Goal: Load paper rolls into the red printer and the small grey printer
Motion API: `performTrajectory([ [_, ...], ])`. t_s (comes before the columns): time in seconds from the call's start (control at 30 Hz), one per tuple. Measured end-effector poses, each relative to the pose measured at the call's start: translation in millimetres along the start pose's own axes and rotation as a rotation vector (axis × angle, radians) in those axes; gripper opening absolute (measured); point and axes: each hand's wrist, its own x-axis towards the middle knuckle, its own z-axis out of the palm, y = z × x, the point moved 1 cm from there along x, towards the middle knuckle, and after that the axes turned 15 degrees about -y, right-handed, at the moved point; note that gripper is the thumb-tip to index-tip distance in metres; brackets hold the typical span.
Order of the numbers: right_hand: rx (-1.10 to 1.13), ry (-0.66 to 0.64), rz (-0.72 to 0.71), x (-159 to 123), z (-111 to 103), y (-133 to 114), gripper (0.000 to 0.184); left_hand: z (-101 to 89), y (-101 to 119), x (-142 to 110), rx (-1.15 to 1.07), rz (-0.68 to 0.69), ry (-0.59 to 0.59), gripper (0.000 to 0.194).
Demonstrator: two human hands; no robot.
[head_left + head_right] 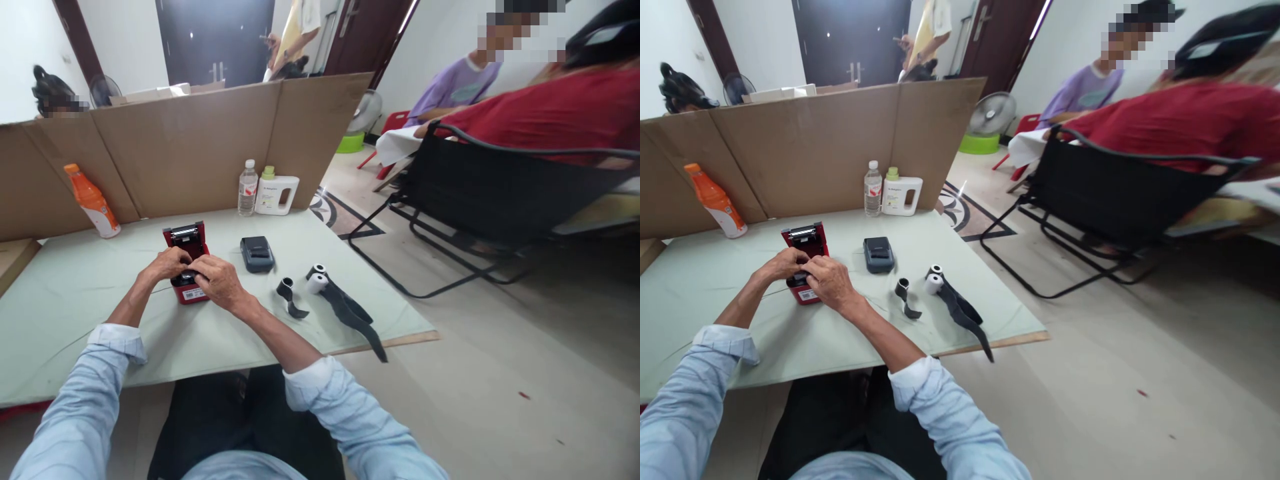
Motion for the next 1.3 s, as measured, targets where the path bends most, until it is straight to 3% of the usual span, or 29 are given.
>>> performTrajectory([
  [0.23, -0.031, 0.002, -0.043, -7, -2, -7, 0.031, 0.2, 7, 5, 0.084, -0.081, 0.020, 0.020],
  [0.53, -0.002, 0.006, 0.016, -12, 0, 1, 0.033, 0.9, 16, 5, 0.107, -0.148, 0.080, 0.016],
  [0.67, -0.021, 0.006, -0.009, -9, 0, 2, 0.031, 5.5, 11, -2, 0.094, -0.140, 0.254, 0.017],
  [0.83, -0.015, 0.058, 0.031, -10, 0, 5, 0.029, 4.3, -14, -18, 0.006, -0.133, 0.621, 0.016],
  [0.9, -0.021, 0.062, 0.028, -12, 2, 3, 0.030, 1.5, -25, -20, -0.080, -0.107, 0.748, 0.032],
  [0.97, -0.045, 0.044, 0.000, -17, 6, -2, 0.031, 0.2, -35, -17, -0.237, -0.010, 0.775, 0.064],
  [1.03, -0.079, 0.031, -0.030, -24, 10, -7, 0.031, 1.3, -42, -12, -0.404, 0.119, 0.691, 0.087],
  [1.1, -0.106, 0.032, -0.044, -32, 15, -11, 0.031, 4.4, -46, -10, -0.502, 0.202, 0.605, 0.099],
  [1.3, -0.121, 0.047, -0.078, -45, 23, -9, 0.030, 17.3, -49, -30, -0.424, 0.264, 0.549, 0.116],
])
